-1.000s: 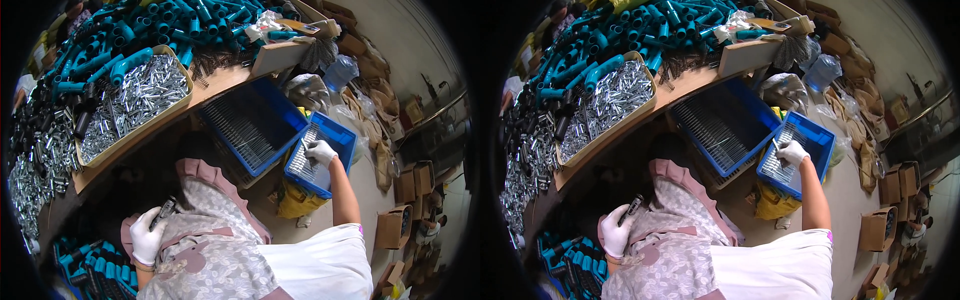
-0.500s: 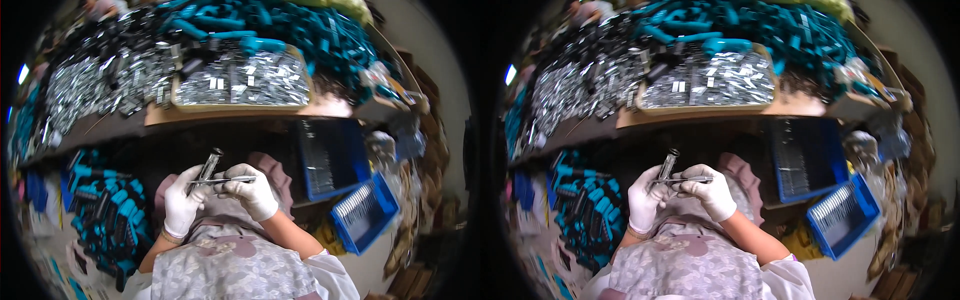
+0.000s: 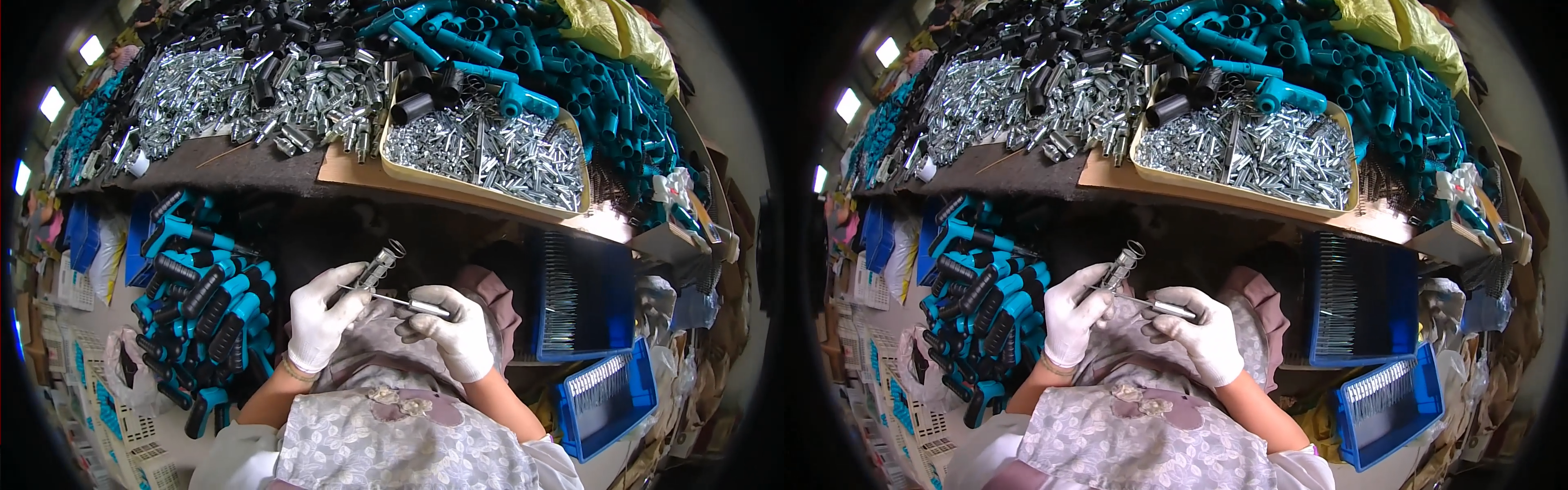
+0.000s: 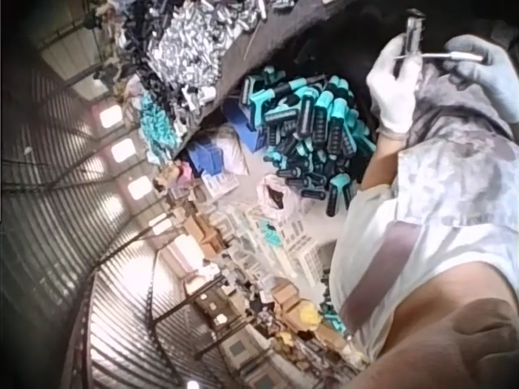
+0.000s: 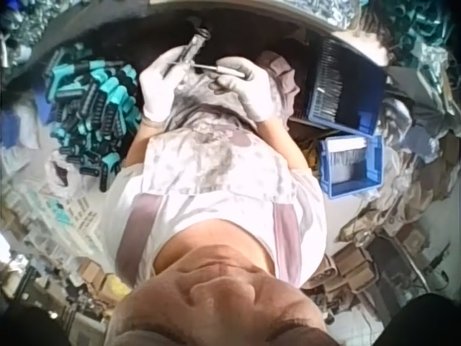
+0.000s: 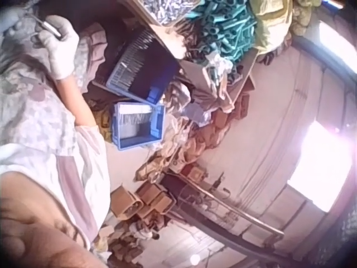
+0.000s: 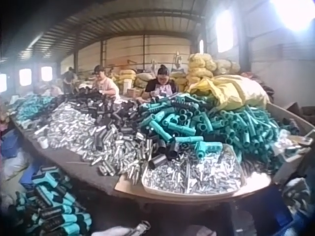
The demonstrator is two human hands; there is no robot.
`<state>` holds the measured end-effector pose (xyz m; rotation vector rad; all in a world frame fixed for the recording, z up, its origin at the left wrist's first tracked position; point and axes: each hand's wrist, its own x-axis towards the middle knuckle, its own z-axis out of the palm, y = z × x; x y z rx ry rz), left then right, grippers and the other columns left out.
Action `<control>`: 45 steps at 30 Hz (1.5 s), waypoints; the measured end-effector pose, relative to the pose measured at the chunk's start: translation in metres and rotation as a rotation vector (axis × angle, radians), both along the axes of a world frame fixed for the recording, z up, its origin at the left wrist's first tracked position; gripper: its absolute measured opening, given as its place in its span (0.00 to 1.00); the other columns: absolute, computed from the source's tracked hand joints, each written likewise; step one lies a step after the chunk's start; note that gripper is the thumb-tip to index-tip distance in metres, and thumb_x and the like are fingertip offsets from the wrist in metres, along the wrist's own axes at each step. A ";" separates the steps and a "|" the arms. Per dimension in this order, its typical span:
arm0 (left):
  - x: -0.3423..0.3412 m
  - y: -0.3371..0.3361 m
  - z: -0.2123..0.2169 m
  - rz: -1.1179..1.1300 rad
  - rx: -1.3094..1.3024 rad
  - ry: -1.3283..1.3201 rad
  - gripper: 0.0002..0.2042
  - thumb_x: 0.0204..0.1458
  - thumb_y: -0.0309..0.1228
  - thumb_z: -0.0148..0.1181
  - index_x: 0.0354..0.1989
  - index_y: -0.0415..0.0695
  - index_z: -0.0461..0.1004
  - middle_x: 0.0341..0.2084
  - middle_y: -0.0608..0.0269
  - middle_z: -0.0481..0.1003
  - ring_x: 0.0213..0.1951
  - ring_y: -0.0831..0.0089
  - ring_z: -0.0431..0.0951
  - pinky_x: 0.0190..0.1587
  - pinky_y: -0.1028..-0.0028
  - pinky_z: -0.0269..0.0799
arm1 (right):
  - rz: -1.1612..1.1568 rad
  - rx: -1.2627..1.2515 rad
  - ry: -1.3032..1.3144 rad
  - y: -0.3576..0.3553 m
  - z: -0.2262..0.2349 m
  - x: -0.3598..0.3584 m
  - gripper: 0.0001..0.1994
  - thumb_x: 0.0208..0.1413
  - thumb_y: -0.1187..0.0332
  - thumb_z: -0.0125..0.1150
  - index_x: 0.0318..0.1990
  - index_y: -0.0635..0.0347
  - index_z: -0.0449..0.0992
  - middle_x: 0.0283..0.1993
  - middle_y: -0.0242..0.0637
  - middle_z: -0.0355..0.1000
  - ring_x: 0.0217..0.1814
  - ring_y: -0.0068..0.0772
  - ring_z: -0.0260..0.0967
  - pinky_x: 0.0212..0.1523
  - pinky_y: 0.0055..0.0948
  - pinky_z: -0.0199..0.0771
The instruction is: Assembling spring-loaded hand tools by inserting metal shafts into plastic handles.
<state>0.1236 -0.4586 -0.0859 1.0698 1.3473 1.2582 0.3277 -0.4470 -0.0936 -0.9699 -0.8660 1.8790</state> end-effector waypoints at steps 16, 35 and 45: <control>-0.019 -0.001 -0.004 -0.191 0.542 0.381 0.20 0.37 0.20 0.71 0.43 0.32 0.78 0.32 0.49 0.78 0.34 0.59 0.80 0.38 0.70 0.75 | 0.258 0.003 -0.162 0.018 -0.002 0.014 0.11 0.58 0.66 0.61 0.41 0.66 0.75 0.27 0.31 0.70 0.23 0.18 0.62 0.25 0.19 0.62; -0.020 -0.013 0.015 -0.401 0.476 0.603 0.17 0.46 0.28 0.71 0.45 0.39 0.80 0.34 0.49 0.81 0.36 0.56 0.83 0.39 0.68 0.78 | 0.315 0.358 -0.609 0.028 0.058 0.035 0.08 0.51 0.74 0.62 0.38 0.65 0.75 0.34 0.31 0.73 0.35 0.19 0.68 0.39 0.22 0.71; -0.024 -0.013 0.013 -0.403 0.460 0.513 0.15 0.45 0.24 0.71 0.43 0.36 0.81 0.36 0.51 0.82 0.36 0.60 0.84 0.40 0.70 0.78 | 0.363 0.504 -0.736 0.032 0.059 0.038 0.08 0.55 0.72 0.62 0.40 0.65 0.74 0.32 0.35 0.75 0.33 0.25 0.73 0.38 0.26 0.74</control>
